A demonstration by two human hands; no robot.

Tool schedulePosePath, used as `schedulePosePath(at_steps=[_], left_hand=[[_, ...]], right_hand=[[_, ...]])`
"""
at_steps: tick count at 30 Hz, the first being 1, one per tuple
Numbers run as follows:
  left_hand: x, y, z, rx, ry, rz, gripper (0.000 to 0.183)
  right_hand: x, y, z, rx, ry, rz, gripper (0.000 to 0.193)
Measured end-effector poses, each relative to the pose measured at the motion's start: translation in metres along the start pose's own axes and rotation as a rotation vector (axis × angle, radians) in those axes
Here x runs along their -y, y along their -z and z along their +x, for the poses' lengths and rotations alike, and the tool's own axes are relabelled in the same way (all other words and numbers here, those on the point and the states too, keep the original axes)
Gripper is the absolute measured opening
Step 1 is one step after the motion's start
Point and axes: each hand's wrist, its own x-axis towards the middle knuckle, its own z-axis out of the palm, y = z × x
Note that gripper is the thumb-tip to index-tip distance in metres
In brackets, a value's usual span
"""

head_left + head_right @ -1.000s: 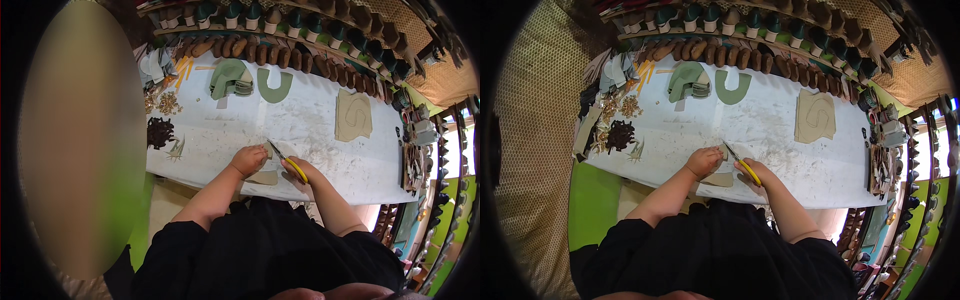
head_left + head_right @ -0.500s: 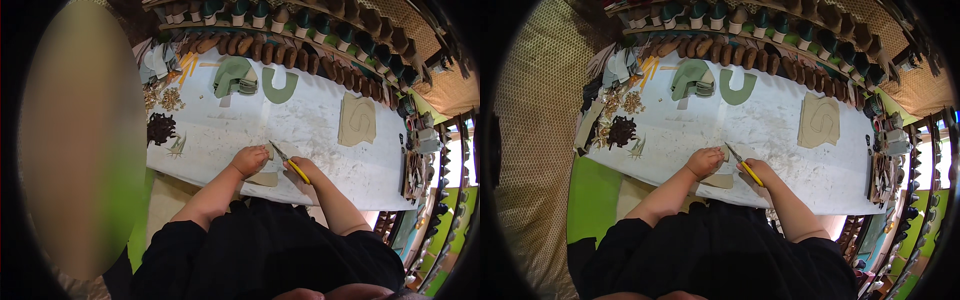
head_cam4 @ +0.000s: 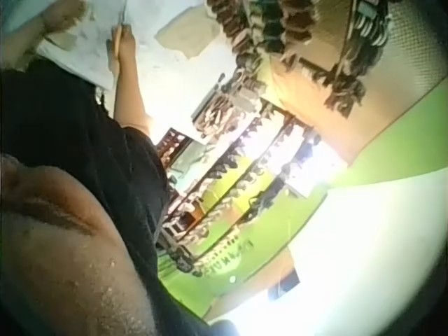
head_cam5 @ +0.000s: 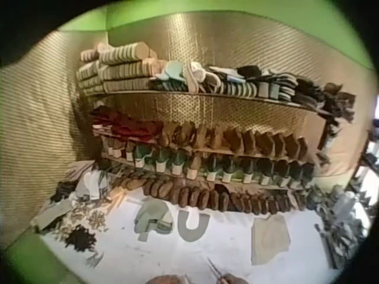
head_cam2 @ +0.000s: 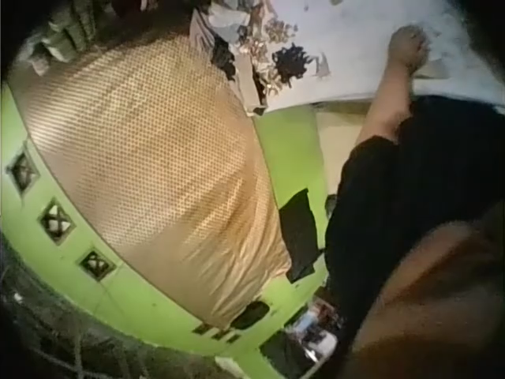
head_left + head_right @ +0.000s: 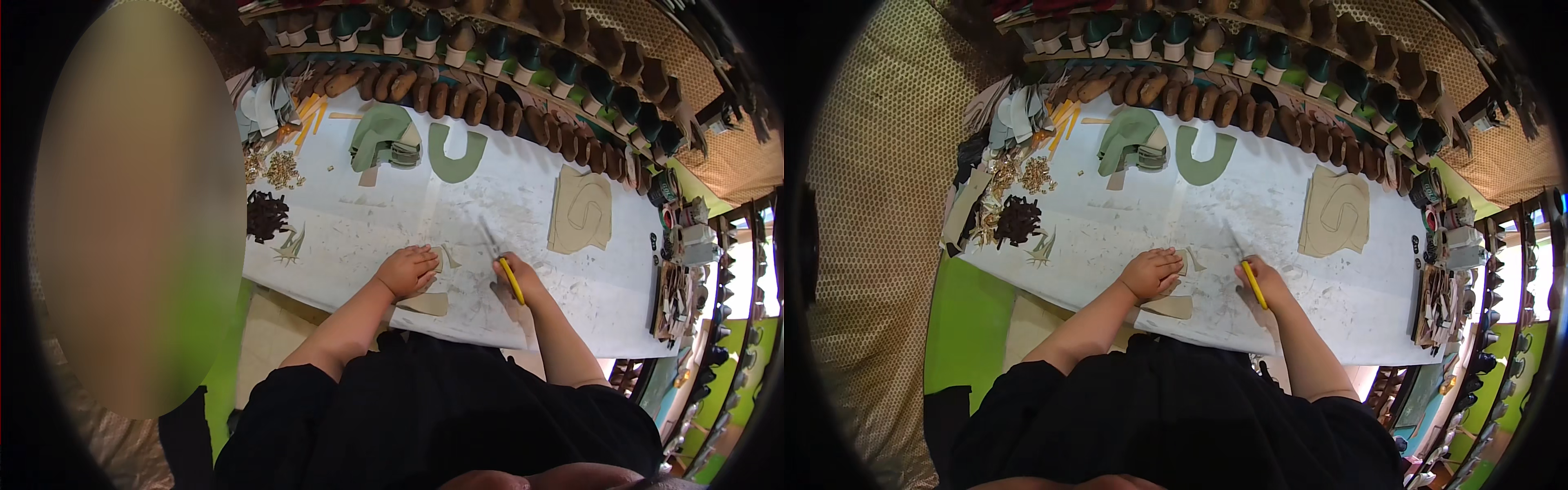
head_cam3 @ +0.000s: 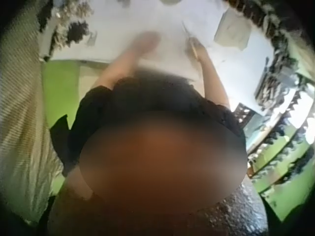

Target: Cutting out shoe upper components from a sheet of fabric using scissors.

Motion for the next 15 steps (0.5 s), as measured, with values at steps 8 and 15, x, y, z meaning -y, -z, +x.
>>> schedulePosePath(at_steps=[8,15], left_hand=[[0.006,-0.007,-0.001,0.056,0.064,0.003,0.038],[-0.009,-0.019,0.024,-0.096,0.341,-0.12,0.038]], right_hand=[[-0.044,0.015,-0.054,-0.43,-0.259,-0.344,0.052],[-0.107,-0.023,-0.102,-0.7,0.079,-0.634,0.071]])
